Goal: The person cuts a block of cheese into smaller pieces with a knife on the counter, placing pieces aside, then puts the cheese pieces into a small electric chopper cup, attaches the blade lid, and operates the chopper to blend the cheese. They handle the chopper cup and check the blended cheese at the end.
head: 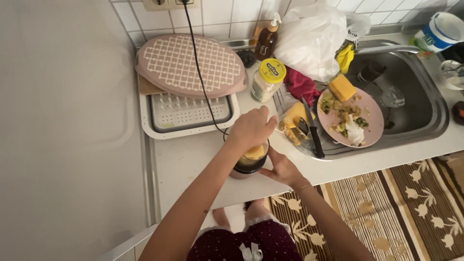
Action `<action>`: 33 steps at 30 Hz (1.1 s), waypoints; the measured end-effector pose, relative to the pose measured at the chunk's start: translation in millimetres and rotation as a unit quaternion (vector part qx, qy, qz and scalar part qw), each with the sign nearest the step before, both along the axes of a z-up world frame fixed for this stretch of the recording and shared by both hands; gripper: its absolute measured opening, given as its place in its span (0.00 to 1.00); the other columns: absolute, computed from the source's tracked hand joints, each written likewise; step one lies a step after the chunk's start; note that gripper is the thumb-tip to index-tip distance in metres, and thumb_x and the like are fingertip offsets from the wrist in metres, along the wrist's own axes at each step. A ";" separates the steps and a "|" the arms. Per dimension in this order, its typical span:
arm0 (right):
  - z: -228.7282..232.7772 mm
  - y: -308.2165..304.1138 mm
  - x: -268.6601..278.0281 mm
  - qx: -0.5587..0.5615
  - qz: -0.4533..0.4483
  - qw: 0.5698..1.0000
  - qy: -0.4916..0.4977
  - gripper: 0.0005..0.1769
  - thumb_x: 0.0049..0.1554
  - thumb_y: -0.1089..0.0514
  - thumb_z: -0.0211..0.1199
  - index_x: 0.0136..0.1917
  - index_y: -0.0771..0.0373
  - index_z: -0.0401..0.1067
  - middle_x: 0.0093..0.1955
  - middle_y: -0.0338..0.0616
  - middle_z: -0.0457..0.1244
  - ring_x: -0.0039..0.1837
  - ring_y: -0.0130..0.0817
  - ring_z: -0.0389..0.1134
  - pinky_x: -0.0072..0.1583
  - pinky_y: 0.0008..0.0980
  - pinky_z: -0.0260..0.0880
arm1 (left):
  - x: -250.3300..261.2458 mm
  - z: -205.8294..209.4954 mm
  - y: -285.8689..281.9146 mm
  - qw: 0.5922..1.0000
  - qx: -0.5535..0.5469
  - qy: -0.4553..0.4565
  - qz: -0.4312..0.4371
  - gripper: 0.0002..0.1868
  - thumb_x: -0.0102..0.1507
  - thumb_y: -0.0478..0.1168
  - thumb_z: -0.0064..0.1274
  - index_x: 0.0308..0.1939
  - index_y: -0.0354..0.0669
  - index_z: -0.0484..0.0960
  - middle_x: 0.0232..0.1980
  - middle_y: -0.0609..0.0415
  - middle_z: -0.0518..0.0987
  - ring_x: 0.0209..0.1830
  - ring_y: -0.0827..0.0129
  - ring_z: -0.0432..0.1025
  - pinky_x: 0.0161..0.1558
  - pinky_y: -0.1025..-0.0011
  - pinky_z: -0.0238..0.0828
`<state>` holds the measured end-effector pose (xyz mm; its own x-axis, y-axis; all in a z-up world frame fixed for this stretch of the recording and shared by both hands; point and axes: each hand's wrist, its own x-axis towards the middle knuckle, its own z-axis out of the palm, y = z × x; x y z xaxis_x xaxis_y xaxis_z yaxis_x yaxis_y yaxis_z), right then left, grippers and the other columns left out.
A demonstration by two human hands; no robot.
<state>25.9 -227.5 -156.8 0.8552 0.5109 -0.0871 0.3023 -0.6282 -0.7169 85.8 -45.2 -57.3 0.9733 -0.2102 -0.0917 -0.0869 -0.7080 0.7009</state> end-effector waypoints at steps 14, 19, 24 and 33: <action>-35.0 -10.8 3.6 0.033 0.030 0.994 -0.096 0.45 0.50 0.51 0.74 0.73 0.68 0.56 0.48 0.59 0.68 0.36 0.50 0.72 0.41 0.45 0.72 | 0.6 -7.5 1.9 1.000 -0.013 -0.018 0.017 0.27 0.67 0.56 0.41 0.53 0.36 0.78 0.46 0.36 0.83 0.47 0.42 0.78 0.51 0.49 0.72; -33.2 -10.2 2.6 0.019 0.029 0.995 -0.096 0.46 0.51 0.51 0.74 0.73 0.69 0.55 0.46 0.58 0.68 0.34 0.49 0.72 0.39 0.43 0.72 | -1.0 -6.1 1.4 1.000 -0.011 -0.022 0.014 0.27 0.67 0.56 0.41 0.52 0.36 0.78 0.45 0.36 0.83 0.47 0.42 0.78 0.51 0.50 0.73; -32.1 -9.7 2.6 0.017 0.027 0.995 -0.093 0.49 0.50 0.53 0.75 0.75 0.70 0.53 0.43 0.57 0.68 0.34 0.48 0.71 0.40 0.43 0.72 | 1.8 -12.1 2.0 0.999 -0.011 -0.029 0.016 0.27 0.67 0.56 0.41 0.52 0.35 0.78 0.45 0.35 0.83 0.47 0.42 0.78 0.51 0.50 0.72; -28.6 -8.3 2.6 0.027 0.026 0.996 -0.080 0.48 0.49 0.54 0.75 0.74 0.70 0.54 0.45 0.56 0.68 0.36 0.48 0.73 0.39 0.40 0.74 | -0.5 -5.7 3.1 0.999 -0.018 -0.023 0.016 0.26 0.67 0.56 0.41 0.51 0.36 0.78 0.44 0.35 0.83 0.46 0.41 0.78 0.50 0.49 0.73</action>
<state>28.5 -235.8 -185.4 0.8285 0.5546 0.0771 0.4465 -0.5712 -0.6887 85.2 -42.1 -63.0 0.9827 -0.1813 -0.0388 -0.0979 -0.6848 0.7222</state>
